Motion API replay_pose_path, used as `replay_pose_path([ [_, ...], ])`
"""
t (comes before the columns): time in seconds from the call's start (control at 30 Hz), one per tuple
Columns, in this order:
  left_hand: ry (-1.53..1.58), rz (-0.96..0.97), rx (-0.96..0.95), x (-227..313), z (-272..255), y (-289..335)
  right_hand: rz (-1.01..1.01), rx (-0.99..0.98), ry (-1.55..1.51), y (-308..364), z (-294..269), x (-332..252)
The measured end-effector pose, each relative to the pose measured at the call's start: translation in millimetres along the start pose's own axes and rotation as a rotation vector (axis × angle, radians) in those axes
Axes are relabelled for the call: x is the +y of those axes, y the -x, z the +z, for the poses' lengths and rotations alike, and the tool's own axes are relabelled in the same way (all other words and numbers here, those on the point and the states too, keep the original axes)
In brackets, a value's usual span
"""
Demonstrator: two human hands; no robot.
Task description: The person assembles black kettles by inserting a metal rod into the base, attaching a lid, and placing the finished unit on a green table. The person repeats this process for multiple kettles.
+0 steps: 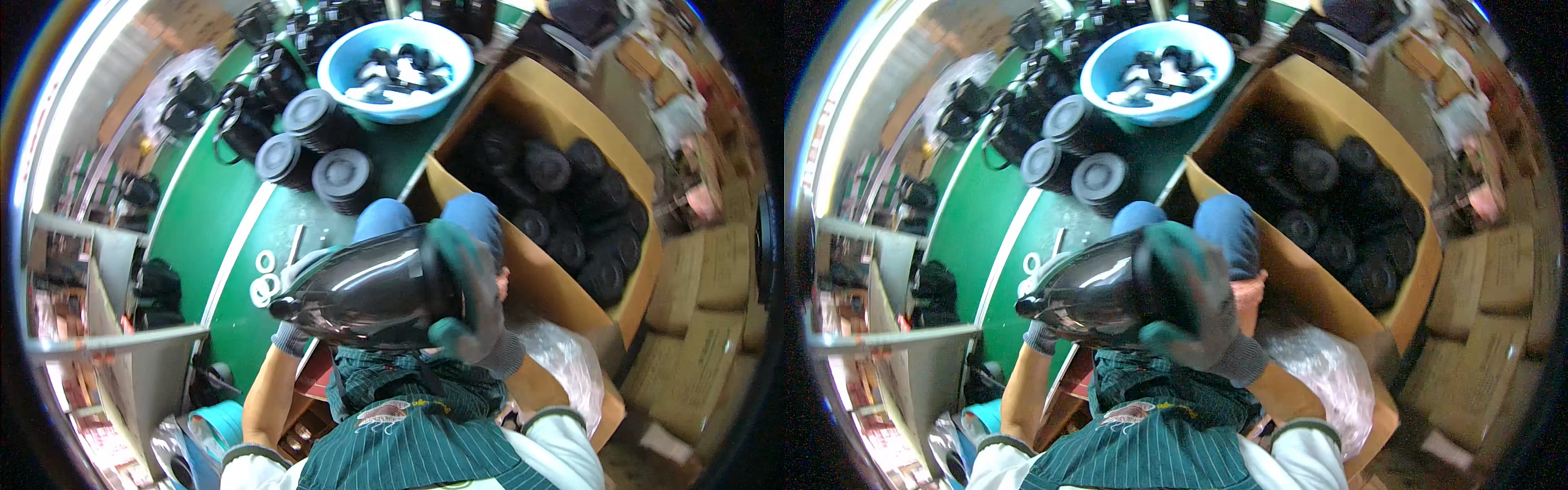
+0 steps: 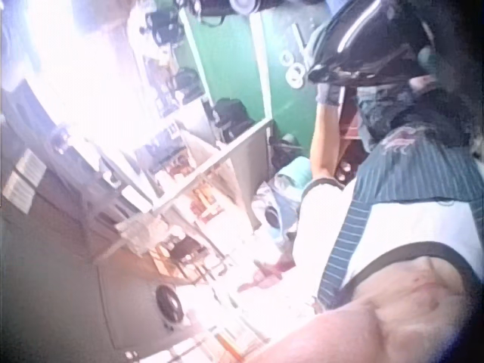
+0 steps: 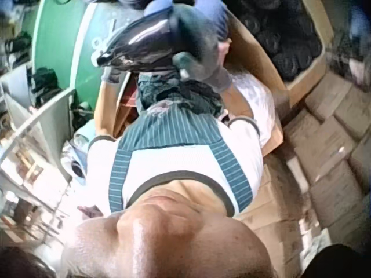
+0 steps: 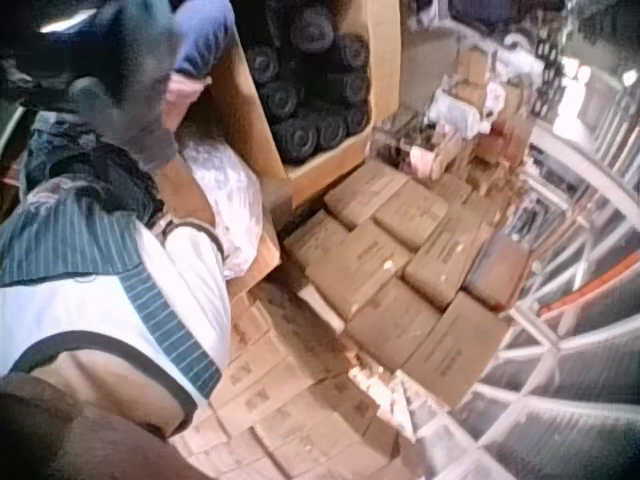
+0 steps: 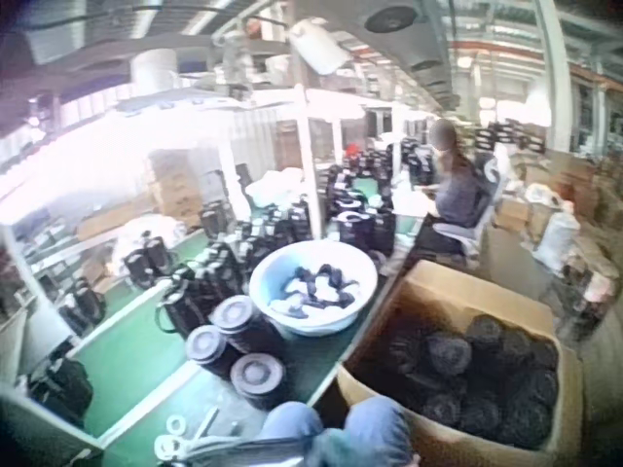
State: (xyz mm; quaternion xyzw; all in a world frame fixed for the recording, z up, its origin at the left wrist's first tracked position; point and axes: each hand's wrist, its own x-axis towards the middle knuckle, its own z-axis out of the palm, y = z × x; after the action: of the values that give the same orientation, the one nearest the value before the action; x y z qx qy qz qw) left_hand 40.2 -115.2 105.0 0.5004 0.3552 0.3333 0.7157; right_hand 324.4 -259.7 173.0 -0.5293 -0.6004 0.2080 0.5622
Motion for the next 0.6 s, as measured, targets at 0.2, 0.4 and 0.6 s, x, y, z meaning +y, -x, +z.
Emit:
replay_pose_path([
  [0.2,-0.240,-0.057,0.006,125.0,70.9,45.0,0.517,0.313,-1.029,13.8,30.8,64.8],
  [0.4,-0.560,0.292,-0.100,140.3,96.9,58.6,0.562,0.365,-1.263,4.7,74.5,73.1],
  [0.6,-0.604,0.345,-0.101,142.1,82.2,61.5,0.617,0.260,-1.204,-7.5,84.9,75.3],
])
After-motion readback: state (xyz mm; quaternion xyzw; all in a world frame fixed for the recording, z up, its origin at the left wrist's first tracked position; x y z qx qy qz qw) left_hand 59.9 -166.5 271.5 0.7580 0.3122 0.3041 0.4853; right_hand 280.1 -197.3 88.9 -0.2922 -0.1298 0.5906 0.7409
